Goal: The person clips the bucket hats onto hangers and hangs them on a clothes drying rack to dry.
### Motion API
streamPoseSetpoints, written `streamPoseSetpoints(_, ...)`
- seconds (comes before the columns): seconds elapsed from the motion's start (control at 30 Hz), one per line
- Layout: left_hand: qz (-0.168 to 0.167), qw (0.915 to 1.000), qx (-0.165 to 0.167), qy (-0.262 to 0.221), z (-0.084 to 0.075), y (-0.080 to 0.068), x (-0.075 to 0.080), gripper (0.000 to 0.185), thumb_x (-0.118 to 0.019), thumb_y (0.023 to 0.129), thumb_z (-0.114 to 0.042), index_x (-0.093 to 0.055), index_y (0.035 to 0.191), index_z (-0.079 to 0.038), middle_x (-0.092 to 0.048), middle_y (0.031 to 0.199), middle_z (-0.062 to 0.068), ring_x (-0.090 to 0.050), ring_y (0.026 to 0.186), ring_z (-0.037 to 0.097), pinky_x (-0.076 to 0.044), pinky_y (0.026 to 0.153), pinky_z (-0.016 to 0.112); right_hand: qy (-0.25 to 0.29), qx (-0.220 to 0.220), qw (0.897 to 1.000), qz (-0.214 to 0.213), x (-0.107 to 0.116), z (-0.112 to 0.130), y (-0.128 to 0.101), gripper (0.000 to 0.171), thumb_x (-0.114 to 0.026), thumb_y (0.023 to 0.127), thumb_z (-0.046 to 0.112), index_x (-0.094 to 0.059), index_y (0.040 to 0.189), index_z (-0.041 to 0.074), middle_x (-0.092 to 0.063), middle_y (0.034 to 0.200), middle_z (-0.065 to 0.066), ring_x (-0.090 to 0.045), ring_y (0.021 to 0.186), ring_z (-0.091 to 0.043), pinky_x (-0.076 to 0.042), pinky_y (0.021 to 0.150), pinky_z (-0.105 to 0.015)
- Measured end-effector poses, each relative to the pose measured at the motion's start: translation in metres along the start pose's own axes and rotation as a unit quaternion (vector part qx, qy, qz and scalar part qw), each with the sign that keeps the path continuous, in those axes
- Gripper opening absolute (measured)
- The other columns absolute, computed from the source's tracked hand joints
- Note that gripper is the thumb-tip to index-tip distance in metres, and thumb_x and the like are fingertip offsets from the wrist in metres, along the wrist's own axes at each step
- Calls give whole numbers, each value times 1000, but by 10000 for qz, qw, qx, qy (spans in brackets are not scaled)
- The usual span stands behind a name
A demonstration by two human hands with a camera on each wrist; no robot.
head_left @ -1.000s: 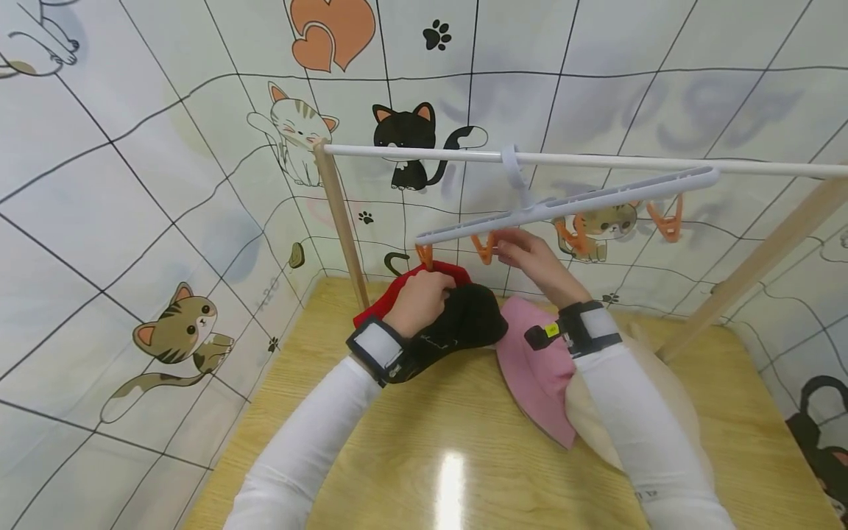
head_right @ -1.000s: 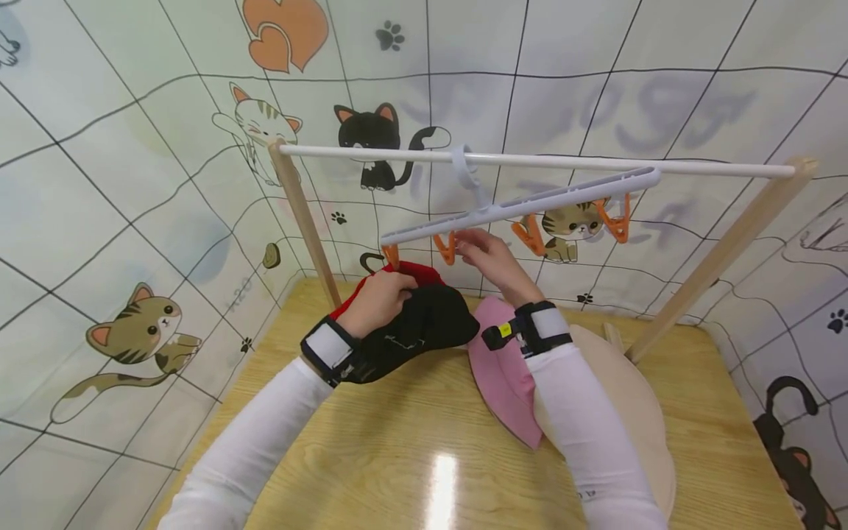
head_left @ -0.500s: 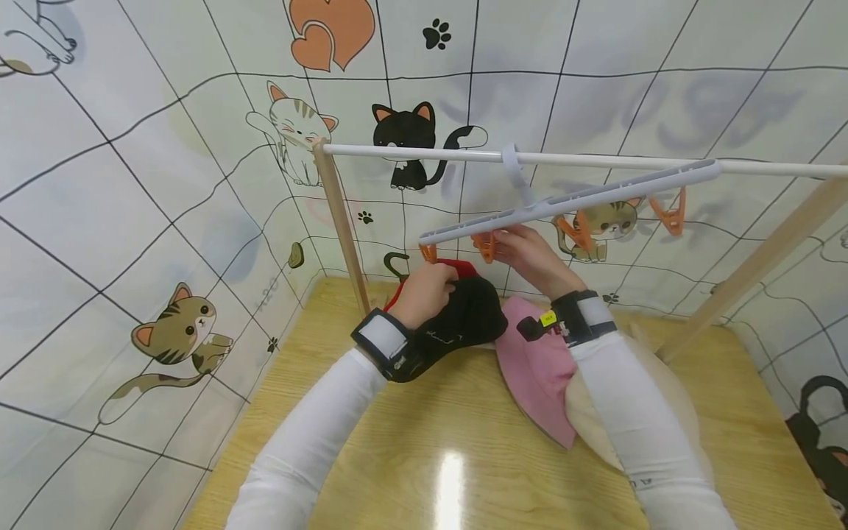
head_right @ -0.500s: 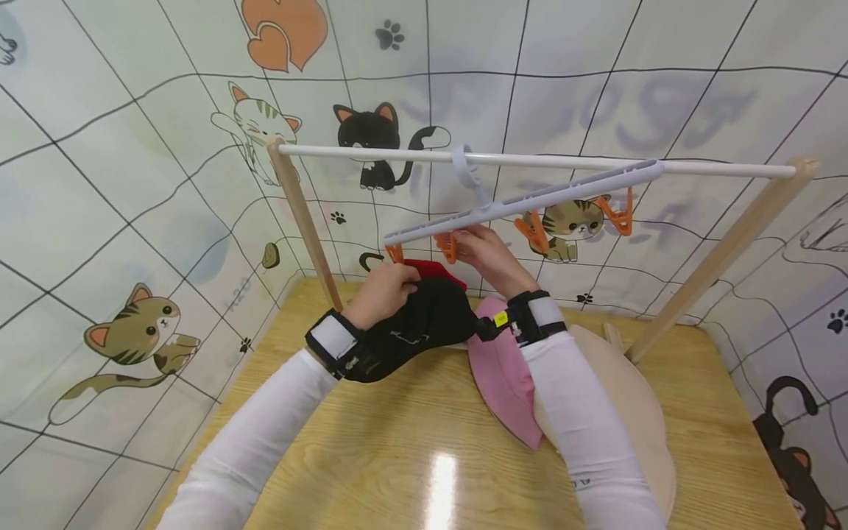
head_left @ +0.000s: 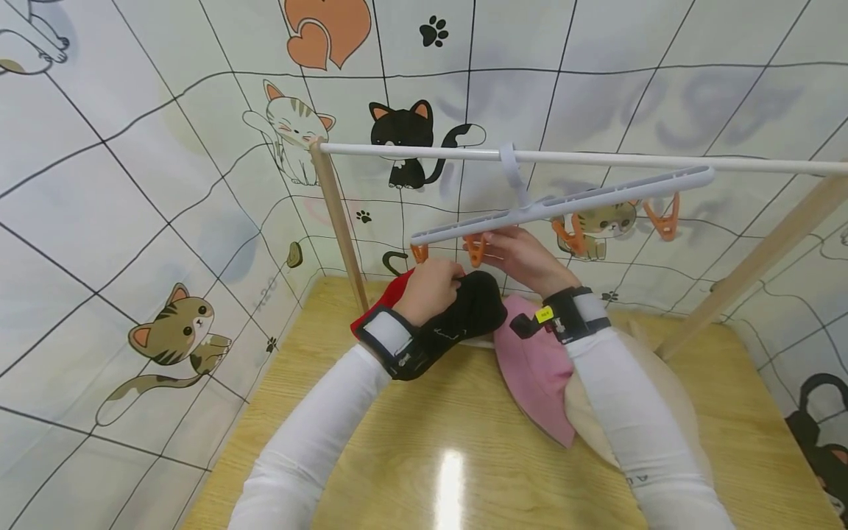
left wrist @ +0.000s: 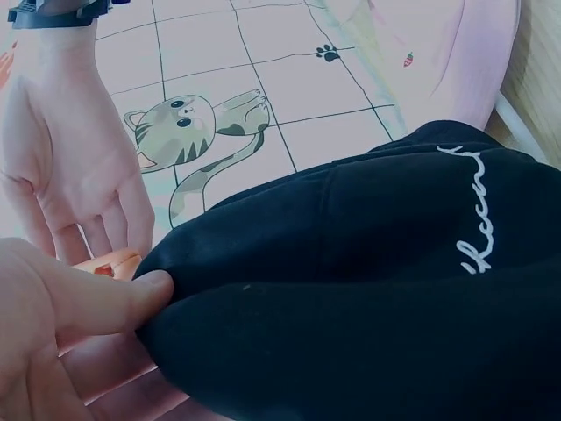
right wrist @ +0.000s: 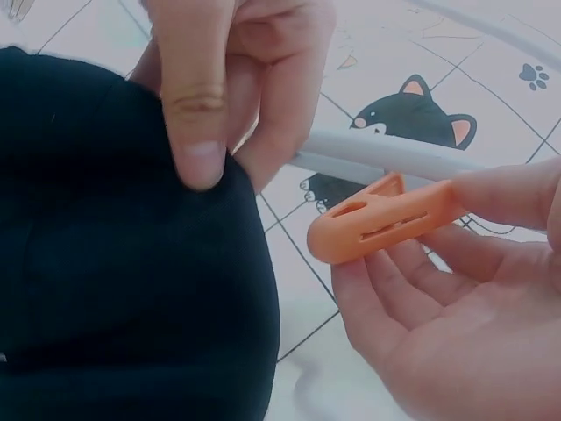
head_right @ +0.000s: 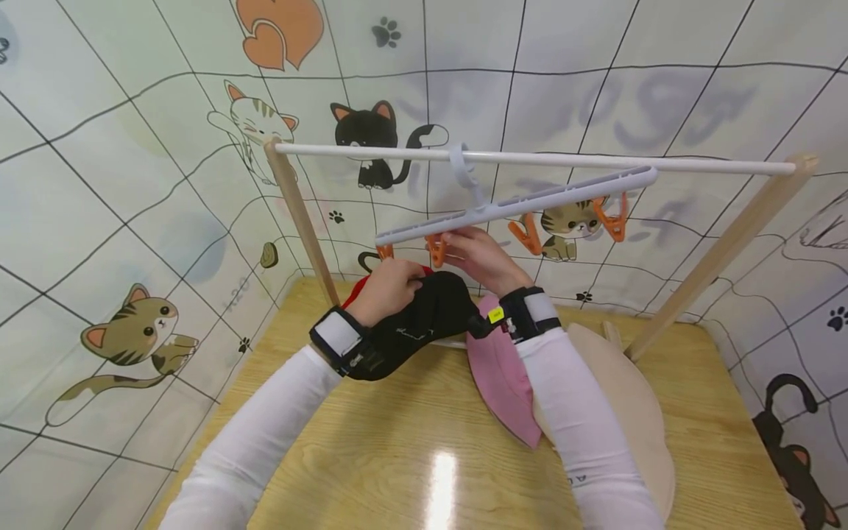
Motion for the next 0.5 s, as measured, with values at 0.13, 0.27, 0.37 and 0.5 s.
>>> streamPoseSetpoints(0.13,-3,9999,-9,111,-2,1,2,16,-63,90,-5,-74,102,-4,-71,94,9,-64,85,24,-53,80,35,240,1,9996,148,-2,2,2,26,-44,101,2,-65,110,13,-62,109,-4,-50,111,-23,-37,101,-38)
streamPoseSetpoints(0.27,8,9997,19,240,-3,3,3,14,-63,89,-5,-75,98,-4,-71,89,8,-63,80,23,-52,75,34,354,11,9989,316,-3,3,4,28,-43,101,0,-67,107,12,-62,107,-5,-50,110,-23,-38,99,-37)
streamPoseSetpoints(0.37,23,9995,37,306,-4,5,3,14,-63,90,-6,-75,96,-4,-71,88,8,-61,78,22,-52,73,33,411,47,9983,417,-4,4,5,29,-42,100,-2,-68,105,11,-62,104,-6,-51,105,-23,-40,96,-36)
streamPoseSetpoints(0.5,45,9996,73,277,-5,6,3,14,-63,90,-7,-74,98,-3,-71,89,8,-60,78,22,-52,74,32,448,109,9978,478,-5,5,6,30,-43,99,-5,-68,105,11,-63,101,-5,-50,103,-22,-40,95,-36)
Point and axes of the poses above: each hand's wrist, its own y-axis towards the middle knuckle, its own x-axis out of the back of the hand, z = x × y, the point moved 8 cm from there along y, towards the middle knuckle
